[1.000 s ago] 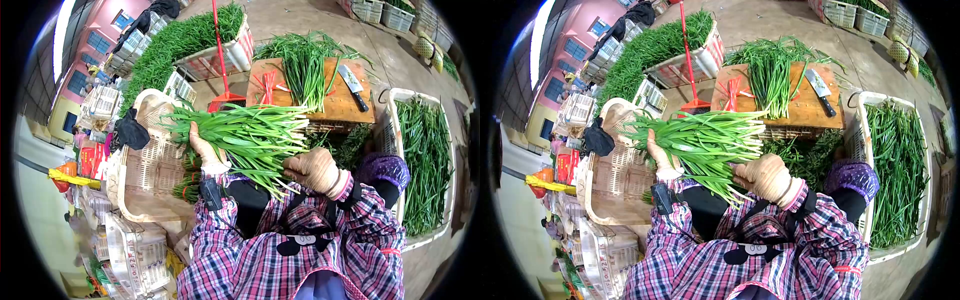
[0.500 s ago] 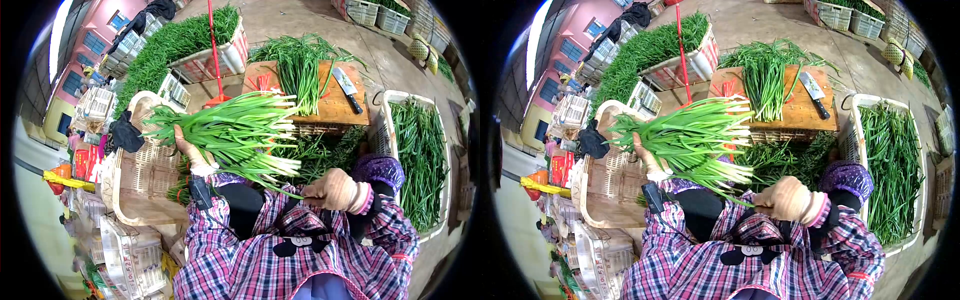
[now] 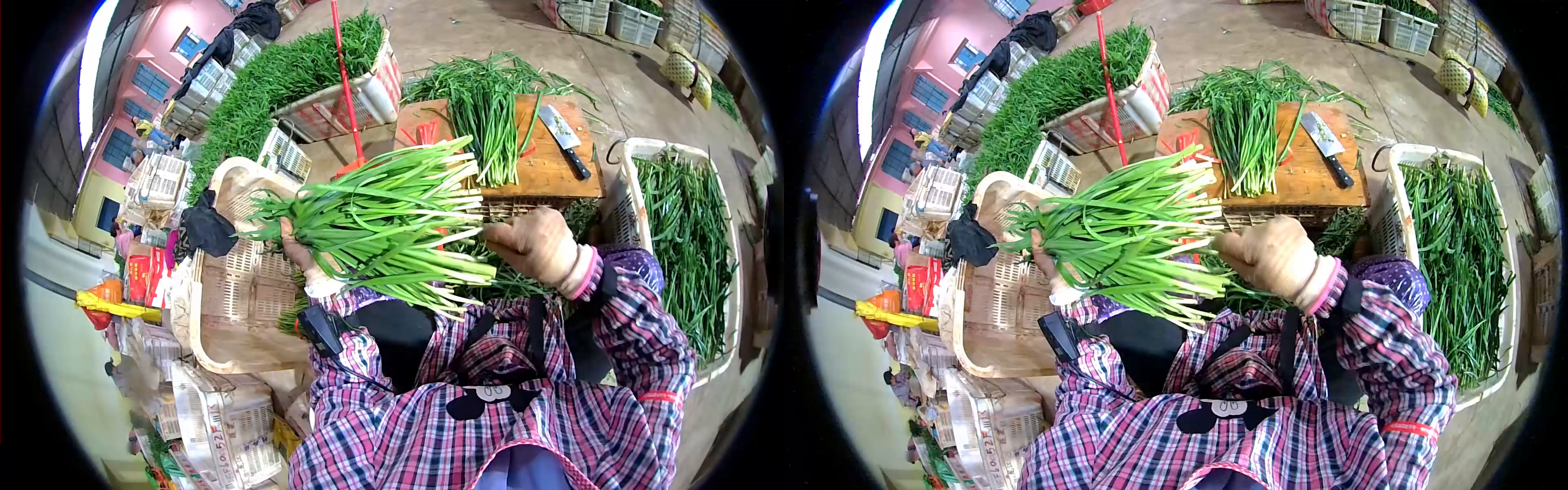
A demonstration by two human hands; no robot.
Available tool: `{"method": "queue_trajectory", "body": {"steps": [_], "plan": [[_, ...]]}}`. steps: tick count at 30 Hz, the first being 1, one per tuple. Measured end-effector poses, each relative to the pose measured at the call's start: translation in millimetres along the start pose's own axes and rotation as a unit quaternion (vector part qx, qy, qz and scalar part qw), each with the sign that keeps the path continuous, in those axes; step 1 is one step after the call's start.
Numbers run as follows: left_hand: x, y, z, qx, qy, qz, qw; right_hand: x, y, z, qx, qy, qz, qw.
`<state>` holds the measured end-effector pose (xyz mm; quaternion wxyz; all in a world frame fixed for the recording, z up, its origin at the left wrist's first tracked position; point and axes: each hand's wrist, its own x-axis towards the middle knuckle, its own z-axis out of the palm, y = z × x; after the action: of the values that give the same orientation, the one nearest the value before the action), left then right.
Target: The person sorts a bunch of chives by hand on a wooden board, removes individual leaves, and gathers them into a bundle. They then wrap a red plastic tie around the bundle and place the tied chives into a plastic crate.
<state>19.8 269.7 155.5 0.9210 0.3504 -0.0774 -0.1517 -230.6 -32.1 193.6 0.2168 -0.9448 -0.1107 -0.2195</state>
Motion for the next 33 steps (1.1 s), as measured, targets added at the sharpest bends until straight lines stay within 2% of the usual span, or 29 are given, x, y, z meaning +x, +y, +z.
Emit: {"method": "queue_trajectory", "body": {"steps": [2,6,10,11,13,14,15,16,19,20,21,23,25,26,29,33], "plan": [[-5.4,1.6,6.6,-0.002,0.018,0.002,1.0,6.7,7.5,8.7,0.016,0.012,0.007,1.0],[-19.1,8.8,25.0,-0.012,0.033,0.012,0.999,9.9,18.8,0.8,0.212,-0.055,0.15,0.964],[-23.3,8.4,25.1,-0.024,0.029,0.017,0.999,1.1,13.9,-8.1,0.301,0.079,0.169,0.935],[-26.0,8.0,31.0,-0.03,0.023,0.007,0.999,2.1,7.8,-12.2,0.301,0.079,0.172,0.935],[-28.0,6.1,37.9,-0.019,0.046,-0.006,0.999,7.8,-9.3,-19.8,0.306,0.138,0.102,0.936],[-28.2,4.8,37.4,-0.019,0.03,-0.019,0.999,10.6,-18.6,-20.3,0.283,0.117,0.109,0.946],[-27.2,3.9,37.0,-0.019,0.014,-0.03,0.999,12.3,-22.8,-15.9,0.264,0.108,0.069,0.956],[-24.2,-0.9,36.2,-0.001,0.053,-0.018,0.998,12.8,-23.2,-8.9,0.193,0.068,0.058,0.977],[-22.4,-7.5,33.7,0.003,0.054,-0.03,0.998,14.4,-18.6,10.2,0.016,-0.052,0.072,0.996],[-23.2,-7.2,38.1,-0.004,0.009,-0.043,0.999,15.7,-17.1,14.6,-0.009,-0.053,0.082,0.995],[-26.6,-7.6,41.6,-0.004,0.01,-0.04,0.999,16.4,-15.1,20.6,-0.034,-0.054,0.093,0.994],[-35.4,-12.7,52.8,0.006,0.059,-0.022,0.998,15.0,-10.6,24.1,0.01,-0.03,0.068,0.997],[-36.8,-14.9,54.6,-0.003,0.063,-0.028,0.998,16.8,-11.2,24.9,-0.024,-0.062,0.085,0.994],[-39.1,-15.0,59.3,0.001,0.061,-0.039,0.997,16.7,-9.7,29.9,-0.015,-0.026,0.071,0.997],[-38.4,-17.2,59.6,0.016,0.072,-0.043,0.996,22.0,-9.5,34.0,-0.074,-0.011,0.056,0.996],[-33.0,-20.4,49.4,0.0,0.083,-0.04,0.996,32.3,-17.0,34.4,-0.102,-0.039,0.044,0.993]]}}
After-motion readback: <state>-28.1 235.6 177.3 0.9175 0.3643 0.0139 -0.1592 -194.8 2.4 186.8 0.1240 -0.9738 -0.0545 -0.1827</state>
